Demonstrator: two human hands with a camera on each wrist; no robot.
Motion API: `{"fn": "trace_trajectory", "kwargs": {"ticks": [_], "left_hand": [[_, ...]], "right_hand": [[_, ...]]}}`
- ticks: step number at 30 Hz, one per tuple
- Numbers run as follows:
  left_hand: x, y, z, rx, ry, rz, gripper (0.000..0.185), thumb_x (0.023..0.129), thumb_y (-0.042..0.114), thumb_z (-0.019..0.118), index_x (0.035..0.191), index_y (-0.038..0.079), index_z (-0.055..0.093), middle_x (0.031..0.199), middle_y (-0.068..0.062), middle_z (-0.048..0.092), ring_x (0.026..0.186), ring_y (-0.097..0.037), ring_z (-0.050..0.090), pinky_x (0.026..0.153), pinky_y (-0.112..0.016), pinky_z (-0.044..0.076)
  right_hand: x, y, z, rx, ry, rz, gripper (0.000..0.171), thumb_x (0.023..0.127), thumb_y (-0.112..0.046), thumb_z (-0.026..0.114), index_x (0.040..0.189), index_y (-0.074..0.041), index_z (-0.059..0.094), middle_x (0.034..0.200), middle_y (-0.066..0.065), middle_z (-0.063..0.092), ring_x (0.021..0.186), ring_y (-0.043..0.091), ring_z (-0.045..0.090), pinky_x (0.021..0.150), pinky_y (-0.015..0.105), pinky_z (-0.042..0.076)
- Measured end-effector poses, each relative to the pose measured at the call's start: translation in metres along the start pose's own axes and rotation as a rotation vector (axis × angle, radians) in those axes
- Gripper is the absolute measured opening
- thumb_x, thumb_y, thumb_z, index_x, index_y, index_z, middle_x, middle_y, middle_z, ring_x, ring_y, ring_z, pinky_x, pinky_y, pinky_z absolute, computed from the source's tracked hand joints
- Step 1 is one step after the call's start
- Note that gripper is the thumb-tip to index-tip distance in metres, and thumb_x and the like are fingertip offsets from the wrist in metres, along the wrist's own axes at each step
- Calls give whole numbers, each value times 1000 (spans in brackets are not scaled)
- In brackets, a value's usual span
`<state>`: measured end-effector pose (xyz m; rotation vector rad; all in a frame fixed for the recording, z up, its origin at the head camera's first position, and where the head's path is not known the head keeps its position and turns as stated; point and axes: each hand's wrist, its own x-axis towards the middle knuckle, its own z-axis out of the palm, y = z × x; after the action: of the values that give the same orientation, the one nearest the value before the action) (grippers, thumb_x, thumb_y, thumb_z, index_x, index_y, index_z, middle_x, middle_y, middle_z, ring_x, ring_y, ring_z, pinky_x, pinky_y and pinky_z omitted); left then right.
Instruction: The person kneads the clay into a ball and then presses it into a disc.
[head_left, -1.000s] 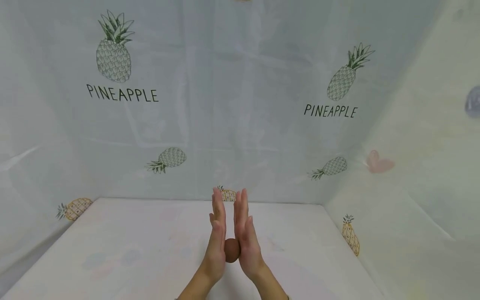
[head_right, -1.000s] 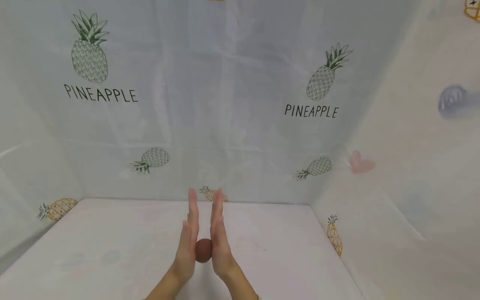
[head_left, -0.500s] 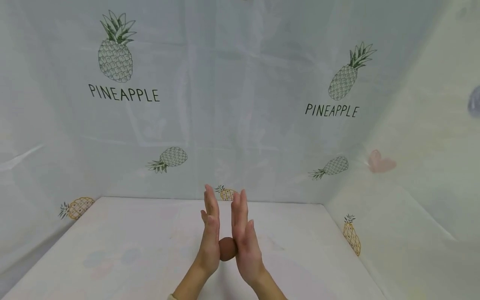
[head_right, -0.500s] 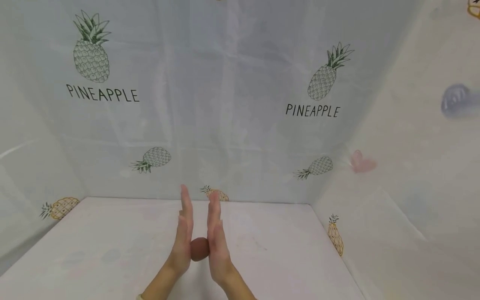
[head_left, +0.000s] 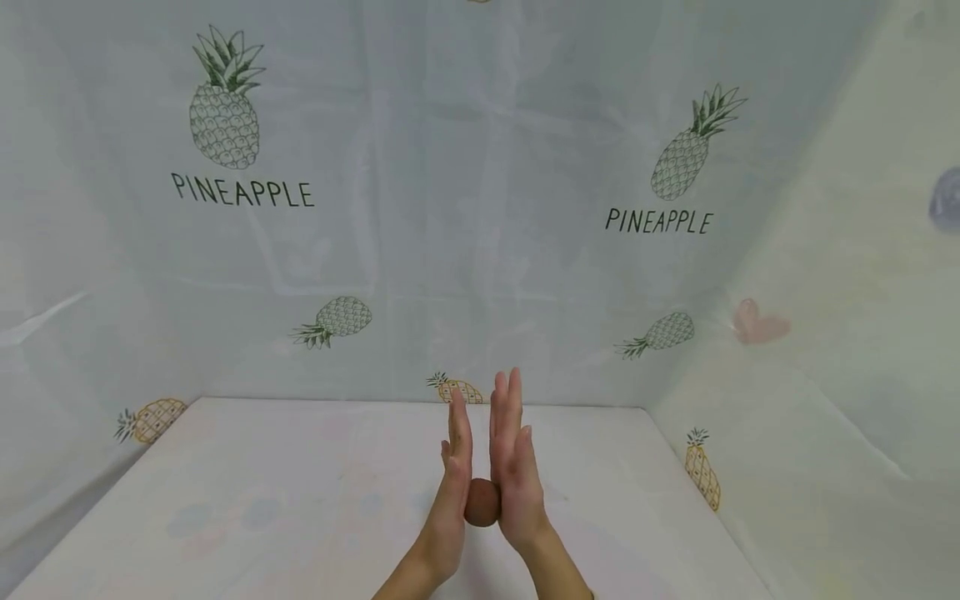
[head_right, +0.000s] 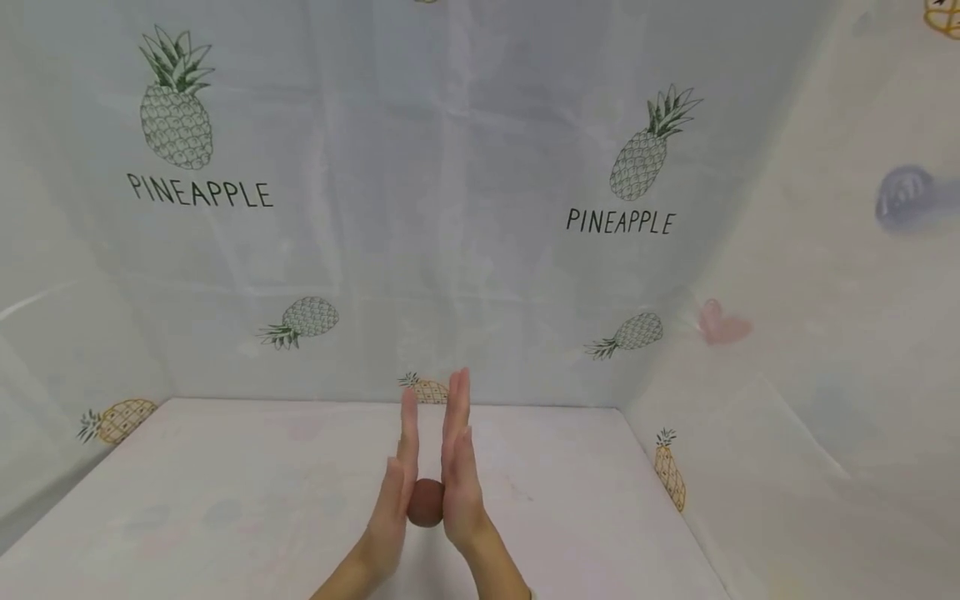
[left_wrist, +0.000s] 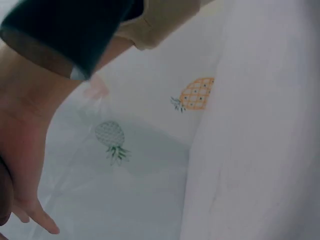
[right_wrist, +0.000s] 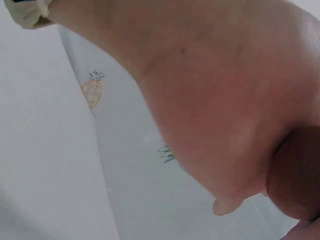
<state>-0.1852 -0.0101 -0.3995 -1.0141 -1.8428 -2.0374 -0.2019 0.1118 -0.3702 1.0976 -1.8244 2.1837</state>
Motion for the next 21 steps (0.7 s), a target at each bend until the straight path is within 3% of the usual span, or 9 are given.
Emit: {"fn": "trace_trajectory", "kwargs": {"ticks": [7,16,21], "left_hand": [[-1,9,0,-26,29,0,57,112,39,-4,168,36,-18,173,19,-29,157,-4,-31,115,-61,-34],[4,11,-21,43,177,-13,59,111,51,-2,168,41,-14,175,19,-23,159,-7,-28,119,-61,-30],[8,11,-31,53,212,-16,60,111,52,-2,168,40,-13,174,21,-22,159,-5,-26,121,-58,-29]], "right_hand": [[0,9,3,28,-29,26,57,110,-49,-9,166,-43,-21,176,-15,-18,162,15,-22,119,70,-24],[-1,16,23,-7,-98,76,55,112,-45,-9,167,-46,-16,175,-19,-20,163,20,-19,122,66,-21],[-3,14,31,-13,-95,53,55,112,-43,-9,167,-44,-15,175,-19,-20,164,22,-17,122,65,-21]]}}
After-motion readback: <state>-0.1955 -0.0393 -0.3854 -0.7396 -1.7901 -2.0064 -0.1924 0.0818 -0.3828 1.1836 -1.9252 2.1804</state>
